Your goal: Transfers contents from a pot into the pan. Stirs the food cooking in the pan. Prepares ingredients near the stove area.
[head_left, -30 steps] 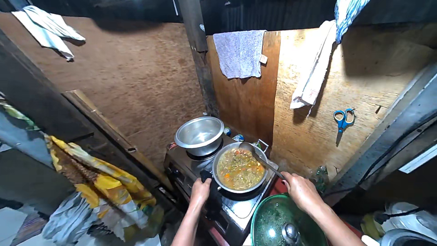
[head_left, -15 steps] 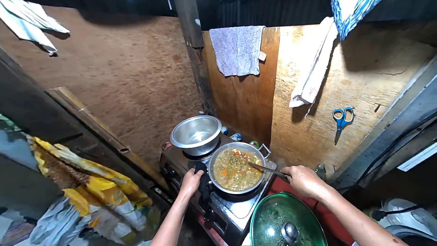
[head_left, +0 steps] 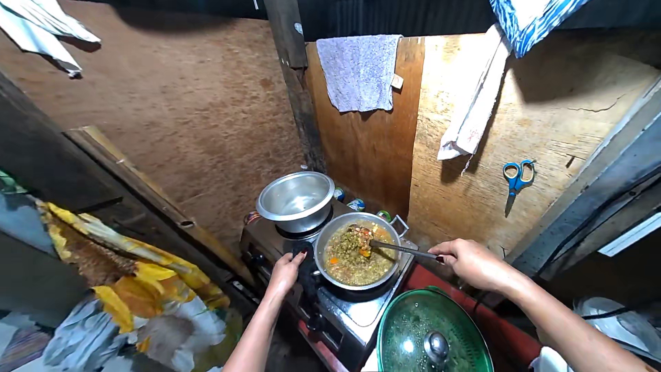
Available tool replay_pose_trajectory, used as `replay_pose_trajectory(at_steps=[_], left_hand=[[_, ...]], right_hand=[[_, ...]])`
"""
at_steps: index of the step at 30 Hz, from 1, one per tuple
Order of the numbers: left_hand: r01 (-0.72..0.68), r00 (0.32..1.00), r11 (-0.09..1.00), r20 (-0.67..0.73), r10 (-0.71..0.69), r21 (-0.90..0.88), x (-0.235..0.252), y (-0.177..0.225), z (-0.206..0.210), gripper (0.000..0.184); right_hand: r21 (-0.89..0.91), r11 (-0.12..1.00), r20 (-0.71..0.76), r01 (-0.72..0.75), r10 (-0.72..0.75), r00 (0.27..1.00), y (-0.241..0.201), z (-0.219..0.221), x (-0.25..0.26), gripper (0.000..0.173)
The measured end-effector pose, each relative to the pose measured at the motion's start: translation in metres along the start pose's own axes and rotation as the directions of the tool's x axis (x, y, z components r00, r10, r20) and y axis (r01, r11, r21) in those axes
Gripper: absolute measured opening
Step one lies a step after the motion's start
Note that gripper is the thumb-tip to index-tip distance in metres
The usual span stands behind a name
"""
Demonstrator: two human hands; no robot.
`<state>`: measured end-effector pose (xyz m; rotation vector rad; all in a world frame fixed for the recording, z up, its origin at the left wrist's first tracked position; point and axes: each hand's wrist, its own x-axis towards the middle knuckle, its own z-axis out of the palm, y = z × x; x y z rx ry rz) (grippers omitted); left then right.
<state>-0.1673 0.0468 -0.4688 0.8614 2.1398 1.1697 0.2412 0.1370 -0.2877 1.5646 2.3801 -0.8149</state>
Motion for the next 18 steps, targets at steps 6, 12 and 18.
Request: replay_pose_trajectory(at_steps=[6,12,18], left_hand=[[-0.003,1.000,0.997,-0.011,0.002,-0.079,-0.005,-0.003,-0.006,0.028],[0.007,0.995,0.998,-0.099,-0.014,-0.065,-0.023,-0.004,-0.034,0.028],[0.031,0.977,0.987,-0.203,-0.063,-0.158,-0.030,-0.039,-0.066,0.030]], right_hand=[[-0.168,0.986,-0.103,-0.012,-0.006,0.995,-0.007,-0.009,-0.016,0.038],[-0.380,0.921,-0.223,0.082,-0.177,0.959,-0.005,-0.007,-0.041,0.042],[-0.509,0.851,-0.145,0.126,-0.229,0.963,-0.009,0.025,-0.038,0.050]])
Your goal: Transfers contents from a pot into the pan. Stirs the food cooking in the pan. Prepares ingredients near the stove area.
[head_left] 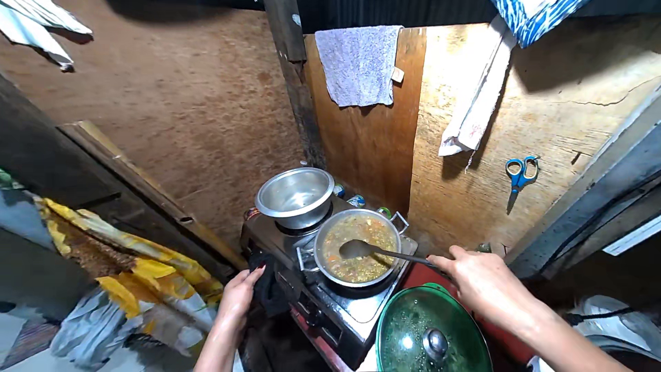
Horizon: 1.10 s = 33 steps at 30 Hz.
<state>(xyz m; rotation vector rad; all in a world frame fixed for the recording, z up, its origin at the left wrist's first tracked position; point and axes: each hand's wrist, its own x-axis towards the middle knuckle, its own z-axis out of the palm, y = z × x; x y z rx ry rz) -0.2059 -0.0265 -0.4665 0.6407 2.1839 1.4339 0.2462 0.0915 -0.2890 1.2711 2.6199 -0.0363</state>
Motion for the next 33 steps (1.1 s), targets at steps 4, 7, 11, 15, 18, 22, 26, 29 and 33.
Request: replay_pose_trajectory(at_steps=[4,7,11,15,18,22,26,29,33], left_hand=[[0.032,0.998,0.999,-0.046,-0.034,-0.033,-0.003,-0.014,-0.014,0.030],[0.032,0.999,0.999,-0.038,-0.032,-0.011,-0.008,-0.018,-0.017,0.028],[-0.009,0.999,0.998,0.053,0.005,0.070,-0.014,0.003,0.008,0.030],[-0.009,0.990,0.990,0.144,-0.011,0.138,-0.012,0.033,0.051,0.033],[-0.017,0.977,0.974,0.209,-0.031,0.225,-0.001,0.040,0.074,0.037],[-0.028,0.976,0.963,0.217,-0.031,0.267,0.005,0.044,0.081,0.031],[-0.043,0.979,0.973,0.205,-0.004,0.227,0.010,0.039,0.083,0.028],[-0.057,0.975,0.982,0.220,0.016,0.179,0.014,0.034,0.085,0.026],[-0.086,0.963,0.986,0.267,0.045,0.144,0.022,0.031,0.087,0.026]], right_hand=[[-0.057,0.998,-0.239,0.031,-0.043,0.970,0.002,0.018,0.008,0.053],[-0.129,0.991,-0.479,0.038,-0.096,0.873,0.005,0.014,0.015,0.059],[-0.195,0.981,-0.508,0.018,-0.117,0.853,0.008,0.015,0.046,0.047],[-0.236,0.971,-0.473,0.023,-0.136,0.871,0.012,0.023,0.068,0.041],[-0.230,0.973,-0.405,-0.019,-0.078,0.911,0.013,0.025,0.067,0.041],[-0.176,0.977,-0.193,-0.120,0.085,0.978,0.008,0.006,0.050,0.042],[-0.173,0.971,-0.057,-0.164,0.156,0.986,-0.004,-0.016,0.038,0.042],[-0.179,0.973,-0.001,-0.143,0.145,0.989,-0.009,-0.030,0.036,0.035],[-0.174,0.977,0.042,-0.126,0.135,0.990,-0.012,-0.047,0.037,0.026]])
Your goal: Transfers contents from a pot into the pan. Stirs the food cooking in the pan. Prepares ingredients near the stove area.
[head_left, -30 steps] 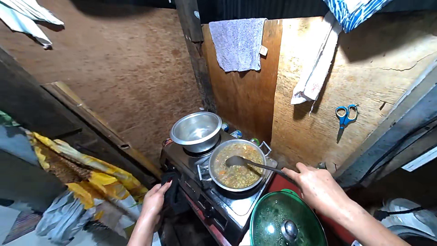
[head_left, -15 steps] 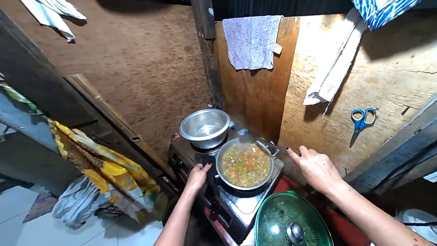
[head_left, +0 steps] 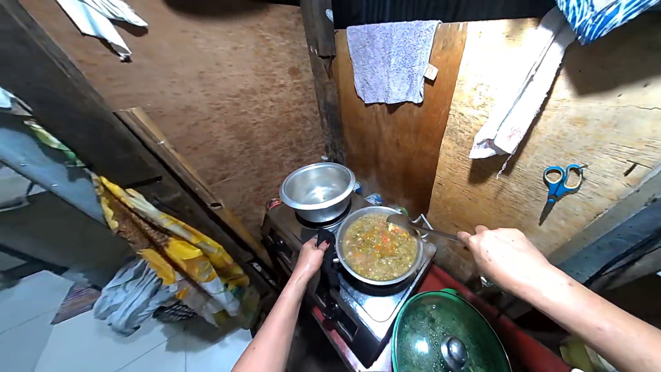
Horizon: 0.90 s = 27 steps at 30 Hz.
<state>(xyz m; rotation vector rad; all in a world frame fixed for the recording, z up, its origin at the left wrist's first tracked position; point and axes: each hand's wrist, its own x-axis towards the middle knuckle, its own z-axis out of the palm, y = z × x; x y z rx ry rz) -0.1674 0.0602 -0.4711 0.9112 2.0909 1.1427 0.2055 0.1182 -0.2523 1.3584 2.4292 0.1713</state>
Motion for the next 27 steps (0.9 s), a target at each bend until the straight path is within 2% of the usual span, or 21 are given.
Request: replay_pose_trajectory(at_steps=[7,14,22,27], left_hand=[[-0.005,1.000,1.000,0.025,0.005,-0.001,0.008,0.000,0.001,0.025],[0.030,0.998,0.995,0.058,-0.025,-0.099,0.004,-0.006,-0.009,0.030],[0.141,0.976,0.939,-0.113,-0.184,-0.314,-0.021,-0.022,-0.029,0.027],[0.173,0.948,0.911,-0.186,-0.257,-0.374,-0.030,-0.052,-0.050,0.028]], right_hand=[[-0.066,0.997,0.026,-0.034,0.036,0.999,0.003,-0.004,0.008,0.027],[0.131,0.990,0.254,-0.052,0.017,0.967,0.015,-0.006,0.000,0.024],[0.460,0.882,0.333,-0.107,-0.059,0.941,0.022,0.039,0.015,0.036],[0.482,0.867,0.286,-0.126,-0.020,0.958,0.021,0.033,0.011,0.036]])
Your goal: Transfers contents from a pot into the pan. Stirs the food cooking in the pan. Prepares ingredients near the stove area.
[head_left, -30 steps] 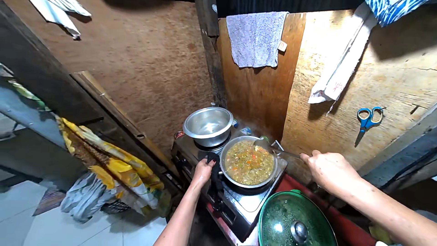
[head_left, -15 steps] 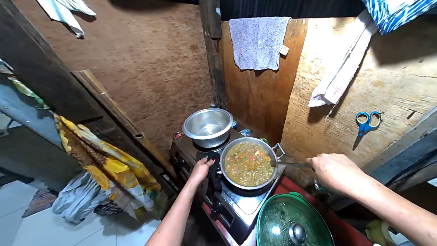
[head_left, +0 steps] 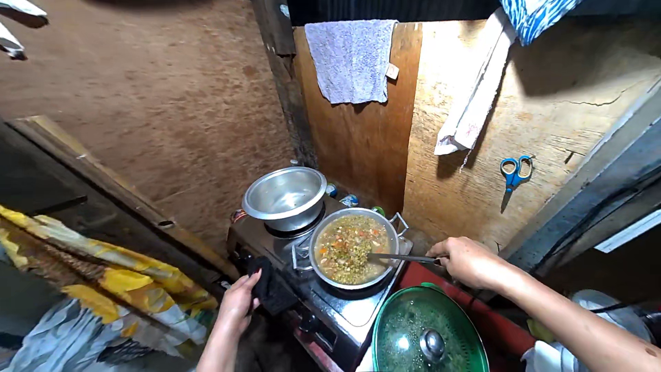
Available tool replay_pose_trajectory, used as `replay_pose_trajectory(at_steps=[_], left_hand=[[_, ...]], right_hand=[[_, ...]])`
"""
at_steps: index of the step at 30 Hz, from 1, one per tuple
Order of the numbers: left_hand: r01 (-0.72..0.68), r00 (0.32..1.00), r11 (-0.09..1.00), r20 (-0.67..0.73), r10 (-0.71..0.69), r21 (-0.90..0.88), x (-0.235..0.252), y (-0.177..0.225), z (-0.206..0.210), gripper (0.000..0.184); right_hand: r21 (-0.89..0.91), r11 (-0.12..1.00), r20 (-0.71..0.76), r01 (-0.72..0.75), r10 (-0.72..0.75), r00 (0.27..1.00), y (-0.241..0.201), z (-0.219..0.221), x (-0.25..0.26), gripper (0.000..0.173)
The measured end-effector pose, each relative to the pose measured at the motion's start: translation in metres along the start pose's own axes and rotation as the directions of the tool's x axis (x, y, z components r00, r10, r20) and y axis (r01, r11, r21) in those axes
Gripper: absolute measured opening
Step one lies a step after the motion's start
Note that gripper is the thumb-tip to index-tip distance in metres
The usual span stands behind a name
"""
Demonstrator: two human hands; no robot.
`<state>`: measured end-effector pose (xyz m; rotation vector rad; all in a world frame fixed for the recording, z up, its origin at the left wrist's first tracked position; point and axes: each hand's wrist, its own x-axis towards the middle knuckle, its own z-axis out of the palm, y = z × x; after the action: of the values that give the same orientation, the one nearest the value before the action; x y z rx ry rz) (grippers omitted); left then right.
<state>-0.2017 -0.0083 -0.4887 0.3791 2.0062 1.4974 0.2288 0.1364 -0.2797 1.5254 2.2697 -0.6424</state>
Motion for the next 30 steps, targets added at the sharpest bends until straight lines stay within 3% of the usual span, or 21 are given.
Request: replay_pose_trajectory(at_steps=[4,12,18,21,23,26,27,30], left_hand=[[0.032,0.997,0.999,-0.066,-0.033,-0.025,-0.001,-0.015,-0.020,0.025],[0.054,0.986,0.994,-0.149,-0.068,-0.096,-0.002,-0.028,-0.047,0.026],[0.053,0.987,0.993,-0.145,-0.069,-0.110,-0.007,-0.031,-0.050,0.023],[0.064,0.985,0.992,-0.150,-0.080,-0.110,-0.009,-0.035,-0.048,0.022],[0.075,0.986,0.993,-0.145,-0.088,-0.095,-0.009,-0.039,-0.047,0.024],[0.085,0.985,0.992,-0.142,-0.098,-0.096,-0.010,-0.043,-0.048,0.024],[0.089,0.985,0.991,-0.140,-0.102,-0.096,-0.010,-0.044,-0.048,0.024],[0.101,0.985,0.990,-0.133,-0.113,-0.097,-0.011,-0.049,-0.049,0.023]], right_hand=[[-0.094,0.995,-0.110,-0.017,0.006,0.994,-0.007,-0.014,-0.011,0.032],[-0.375,0.927,-0.361,0.004,-0.150,0.920,-0.017,-0.020,-0.019,0.029],[-0.573,0.819,-0.613,0.031,-0.454,0.647,-0.005,0.010,0.015,0.028],[-0.609,0.793,-0.638,0.016,-0.502,0.584,0.003,0.026,0.035,0.032],[-0.584,0.811,-0.613,0.029,-0.464,0.639,0.004,0.033,0.041,0.030],[-0.406,0.913,-0.406,0.040,-0.219,0.887,-0.004,0.030,0.038,0.034],[-0.348,0.937,-0.321,0.029,-0.148,0.935,-0.006,0.026,0.037,0.036],[-0.219,0.975,-0.167,0.027,-0.064,0.984,-0.002,0.020,0.041,0.034]])
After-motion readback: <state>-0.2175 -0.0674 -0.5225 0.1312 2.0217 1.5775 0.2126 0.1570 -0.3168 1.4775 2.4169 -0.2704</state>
